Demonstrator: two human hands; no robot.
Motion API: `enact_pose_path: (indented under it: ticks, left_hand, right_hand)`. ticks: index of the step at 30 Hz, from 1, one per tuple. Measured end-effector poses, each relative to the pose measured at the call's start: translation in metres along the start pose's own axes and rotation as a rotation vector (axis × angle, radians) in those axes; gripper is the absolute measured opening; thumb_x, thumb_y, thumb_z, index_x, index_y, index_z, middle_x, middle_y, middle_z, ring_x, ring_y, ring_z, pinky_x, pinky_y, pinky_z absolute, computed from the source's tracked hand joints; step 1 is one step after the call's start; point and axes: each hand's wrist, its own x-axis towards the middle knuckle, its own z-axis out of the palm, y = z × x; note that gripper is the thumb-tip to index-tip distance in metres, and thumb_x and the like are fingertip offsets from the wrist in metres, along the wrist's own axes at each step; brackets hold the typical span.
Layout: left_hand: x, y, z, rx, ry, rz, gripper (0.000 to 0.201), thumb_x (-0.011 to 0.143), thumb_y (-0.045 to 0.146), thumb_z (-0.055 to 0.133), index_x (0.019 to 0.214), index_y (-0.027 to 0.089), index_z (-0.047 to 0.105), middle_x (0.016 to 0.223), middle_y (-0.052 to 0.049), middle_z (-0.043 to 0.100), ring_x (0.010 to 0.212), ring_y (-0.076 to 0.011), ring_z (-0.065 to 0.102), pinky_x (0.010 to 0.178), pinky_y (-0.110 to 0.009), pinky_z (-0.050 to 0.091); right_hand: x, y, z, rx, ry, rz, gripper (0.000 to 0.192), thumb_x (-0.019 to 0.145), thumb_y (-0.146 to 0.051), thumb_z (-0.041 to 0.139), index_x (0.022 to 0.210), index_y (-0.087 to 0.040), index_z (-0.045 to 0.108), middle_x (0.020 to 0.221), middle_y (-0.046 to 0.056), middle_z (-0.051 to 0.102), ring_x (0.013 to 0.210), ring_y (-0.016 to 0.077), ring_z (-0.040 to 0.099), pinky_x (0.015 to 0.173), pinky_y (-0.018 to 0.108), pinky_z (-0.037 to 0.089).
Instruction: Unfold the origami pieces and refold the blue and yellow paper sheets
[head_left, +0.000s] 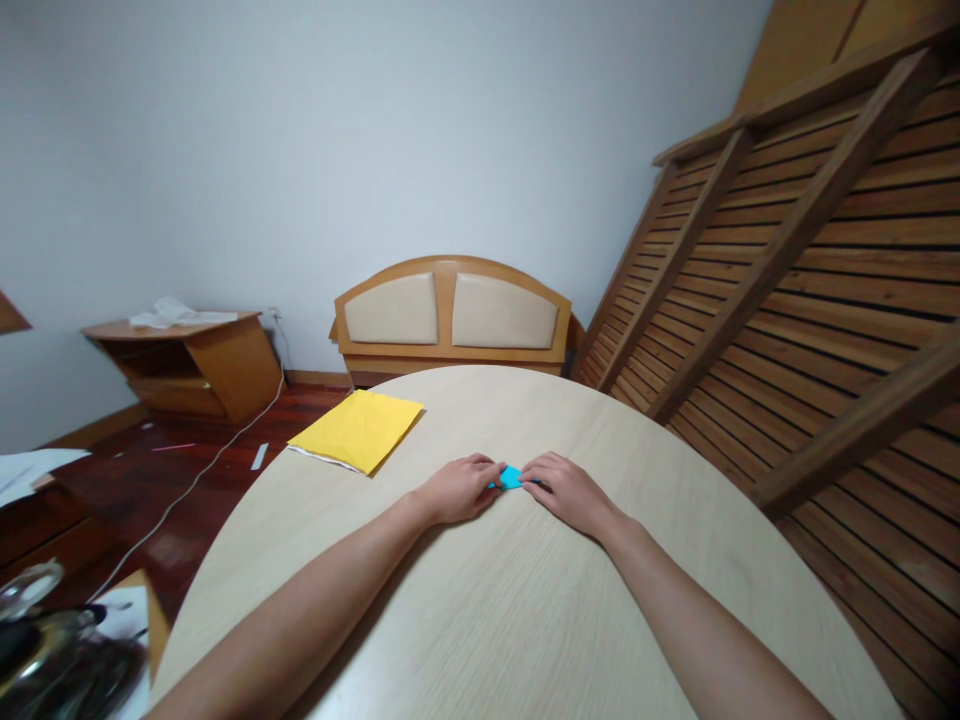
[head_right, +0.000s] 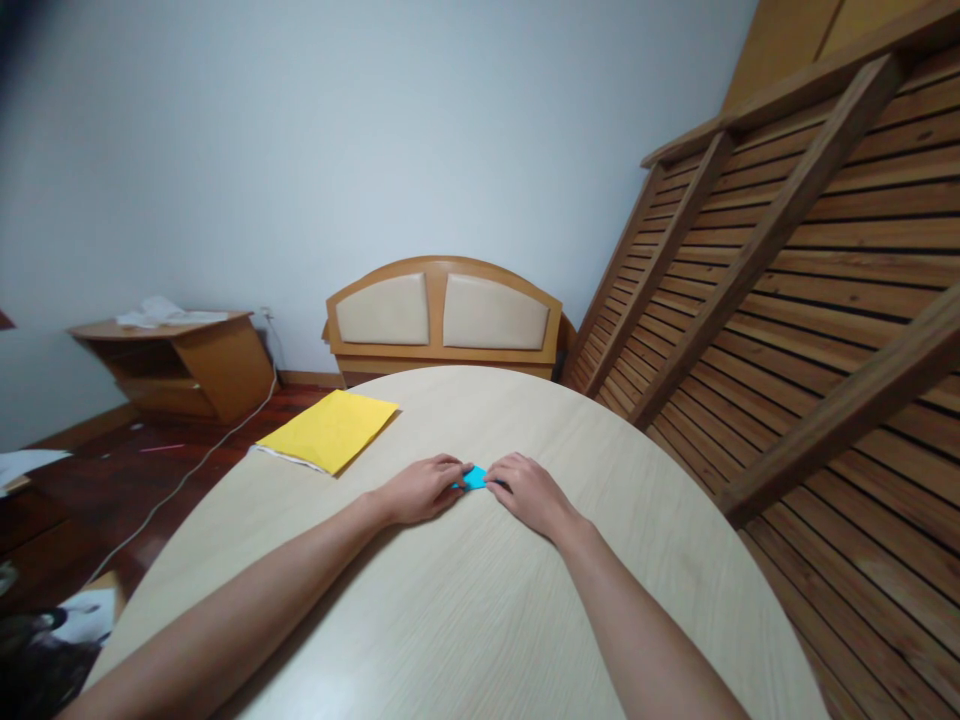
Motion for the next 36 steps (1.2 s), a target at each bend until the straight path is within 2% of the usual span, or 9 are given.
enact_pose_path:
  ticks: [7, 12, 17, 26, 36]
  left_hand:
    - [0.000, 0.001, 0.002, 0.025, -0.008, -0.055, 0.033, 0.094, 0.018, 0.046, 0.125, 0.017, 0.054, 0.111, -0.011, 0.069, 0.107, -0.0227, 0.062, 0.091, -0.034, 0.050]
    - [0.000, 0.004, -0.003, 0.044, -0.017, -0.071, 0.031, 0.095, 0.026, 0.048, 0.124, 0.018, 0.054, 0.104, -0.009, 0.069, 0.102, -0.0231, 0.062, 0.087, -0.034, 0.050]
    - [0.000, 0.005, -0.002, 0.034, -0.003, -0.098, 0.025, 0.095, 0.024, 0.048, 0.118, 0.019, 0.058, 0.100, -0.008, 0.070, 0.100, -0.0220, 0.062, 0.086, -0.032, 0.050]
    - [0.001, 0.005, 0.009, -0.080, 0.122, -0.130, 0.017, 0.093, 0.019, 0.051, 0.105, 0.020, 0.062, 0.100, -0.007, 0.071, 0.093, -0.0208, 0.064, 0.085, -0.031, 0.050]
    - [0.005, 0.009, 0.008, -0.195, 0.239, -0.147, 0.010, 0.093, 0.021, 0.054, 0.093, 0.018, 0.063, 0.093, -0.007, 0.067, 0.085, -0.0173, 0.063, 0.079, -0.027, 0.050]
  right_hand:
    - [0.000, -0.008, 0.002, 0.001, 0.026, 0.045, 0.013, 0.091, -0.024, 0.061, 0.098, -0.023, 0.072, 0.095, 0.004, 0.073, 0.092, 0.0207, 0.064, 0.085, 0.034, 0.048]
    - [0.002, -0.012, 0.003, -0.045, 0.028, 0.053, 0.012, 0.090, -0.024, 0.061, 0.096, -0.023, 0.072, 0.093, 0.004, 0.074, 0.091, 0.0207, 0.064, 0.083, 0.033, 0.048]
    - [0.003, -0.014, 0.002, -0.082, 0.008, 0.062, 0.014, 0.093, -0.024, 0.058, 0.096, -0.023, 0.072, 0.093, 0.004, 0.074, 0.090, 0.0204, 0.064, 0.083, 0.033, 0.047]
    - [0.003, -0.015, 0.002, -0.078, -0.003, 0.065, 0.016, 0.093, -0.027, 0.057, 0.097, -0.022, 0.072, 0.094, 0.006, 0.074, 0.091, 0.0213, 0.065, 0.084, 0.034, 0.048]
    - [0.004, -0.019, 0.004, -0.094, 0.000, 0.117, 0.021, 0.094, -0.028, 0.054, 0.105, -0.024, 0.071, 0.095, 0.005, 0.074, 0.089, 0.0215, 0.066, 0.080, 0.033, 0.048]
